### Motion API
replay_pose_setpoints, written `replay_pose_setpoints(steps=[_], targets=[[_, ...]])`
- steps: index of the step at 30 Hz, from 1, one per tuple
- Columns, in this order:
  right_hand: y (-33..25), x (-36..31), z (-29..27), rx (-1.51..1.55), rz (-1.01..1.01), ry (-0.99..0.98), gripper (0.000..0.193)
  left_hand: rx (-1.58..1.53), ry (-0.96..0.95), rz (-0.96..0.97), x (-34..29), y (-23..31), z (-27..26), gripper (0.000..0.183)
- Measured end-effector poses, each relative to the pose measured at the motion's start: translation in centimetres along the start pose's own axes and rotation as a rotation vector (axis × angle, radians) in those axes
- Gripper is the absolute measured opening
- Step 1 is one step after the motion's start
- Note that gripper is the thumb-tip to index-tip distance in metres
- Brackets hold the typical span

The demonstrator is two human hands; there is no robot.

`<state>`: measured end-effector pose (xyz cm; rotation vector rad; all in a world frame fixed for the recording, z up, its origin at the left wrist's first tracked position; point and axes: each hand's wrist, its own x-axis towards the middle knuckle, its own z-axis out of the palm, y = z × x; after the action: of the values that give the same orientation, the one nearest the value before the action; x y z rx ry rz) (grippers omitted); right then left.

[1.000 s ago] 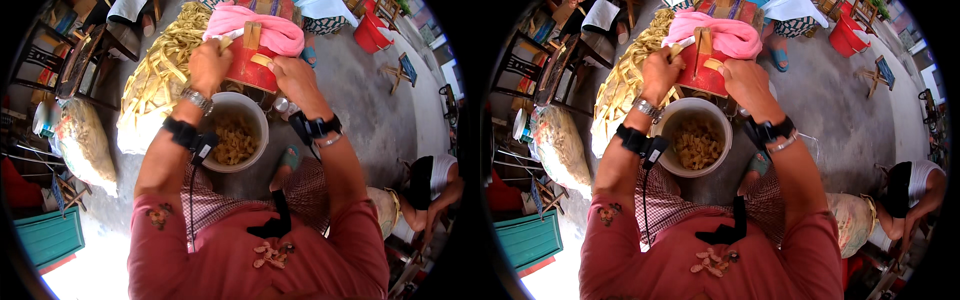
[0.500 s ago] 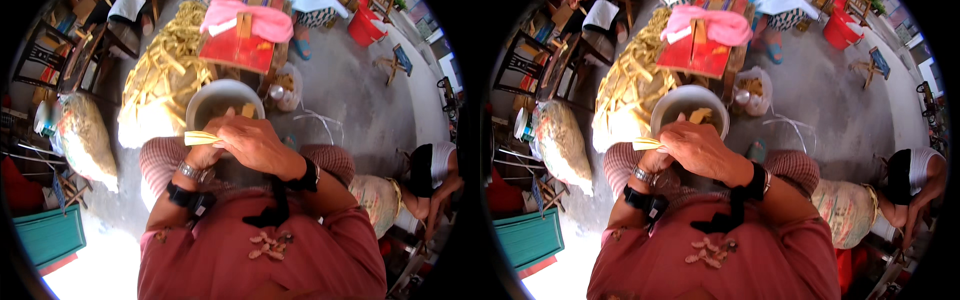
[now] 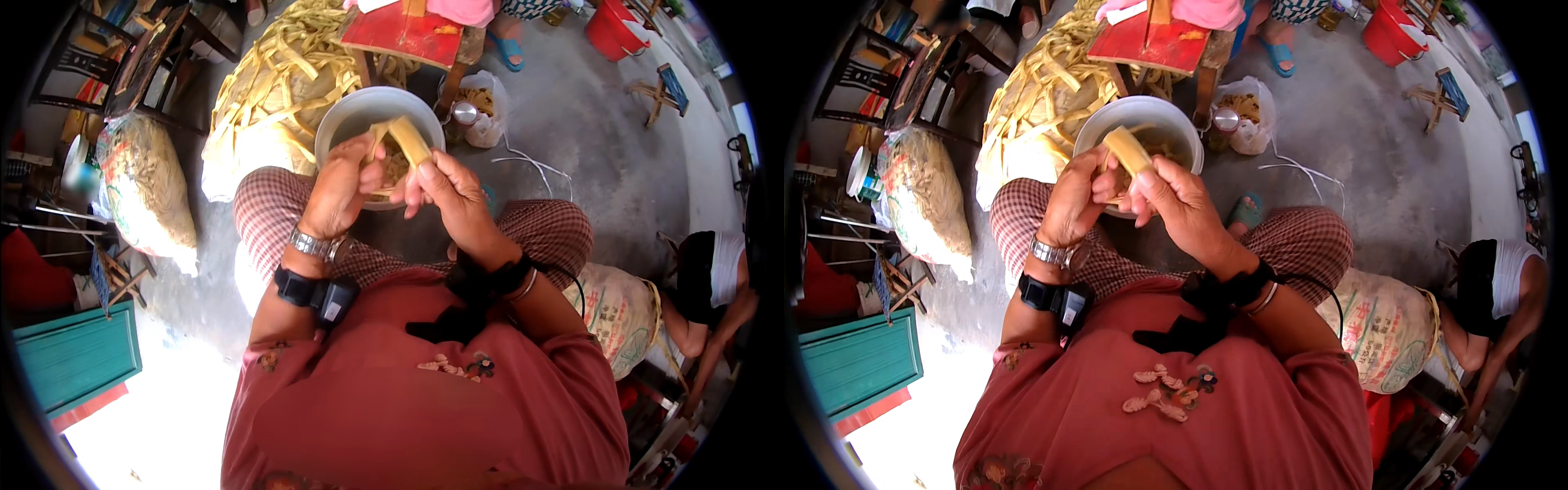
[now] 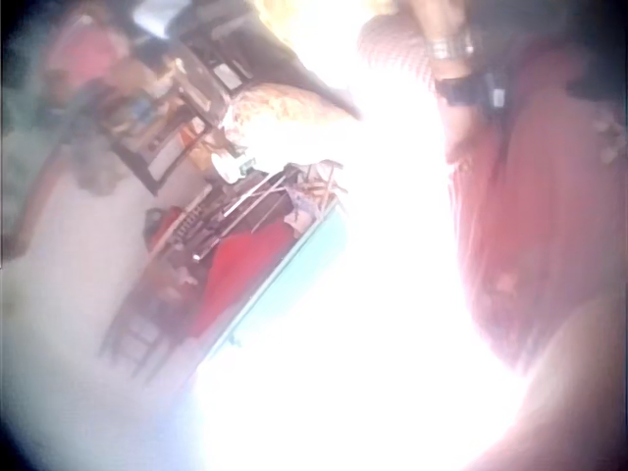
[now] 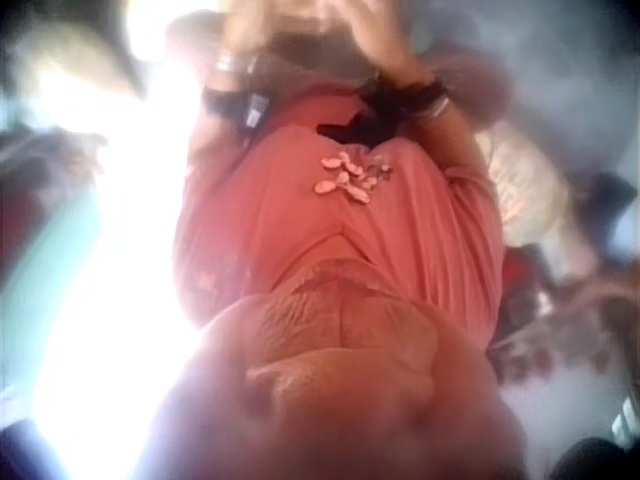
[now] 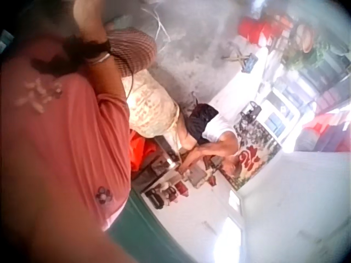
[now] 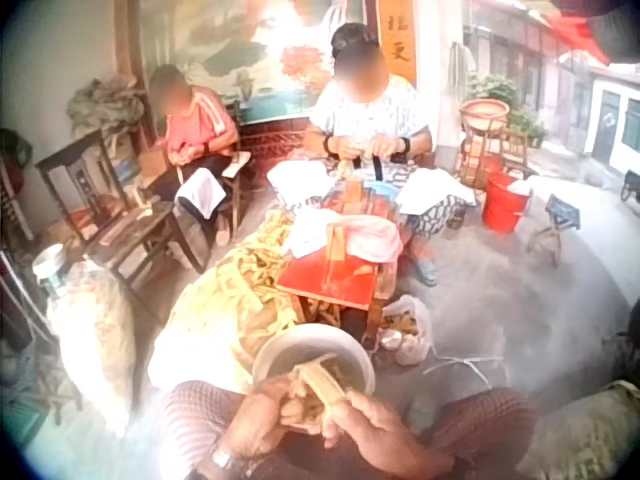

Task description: The person weaves thin yellow strips by hand, looping them around each other and pulling them tight to form a woven pattern above a white bucket.

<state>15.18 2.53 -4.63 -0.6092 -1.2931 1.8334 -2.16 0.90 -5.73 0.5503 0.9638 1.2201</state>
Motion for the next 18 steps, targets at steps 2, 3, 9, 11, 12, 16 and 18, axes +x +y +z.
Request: replay_pose_setpoints(steps=[2,3,9,11,12,16,18], targets=[[-0.3,0.3,-0.1,-0.307,-0.129,0.106,0.022,0.058,-0.027,0.012,-0.7,0.0,0.5,0.023],[-0.5,0.7,-0.4,-0.466,-0.208,0.163,0.021,0.106,-0.036,0.023,-0.9,0.2,1.0,0.023],[-1.1,1.5,-0.5,-0.766,-0.533,0.198,0.015,0.158,-0.197,-0.021,-2.0,1.2,2.0,0.023],[-1.4,1.2,0.0,-0.642,-0.394,0.168,0.015,0.153,-0.178,-0.032,-2.1,1.4,2.3,0.025],[-1.2,1.1,0.1,-0.559,-0.318,0.157,0.016,0.101,-0.202,-0.057,-2.0,1.5,2.3,0.023],[-0.1,1.7,0.3,-0.423,-0.310,0.162,0.015,0.004,-0.207,-0.112,-2.1,1.6,2.2,0.018],[-0.1,1.8,-0.3,-0.534,-0.310,0.193,0.016,0.125,-0.206,0.008,-2.6,2.0,2.8,0.016]])
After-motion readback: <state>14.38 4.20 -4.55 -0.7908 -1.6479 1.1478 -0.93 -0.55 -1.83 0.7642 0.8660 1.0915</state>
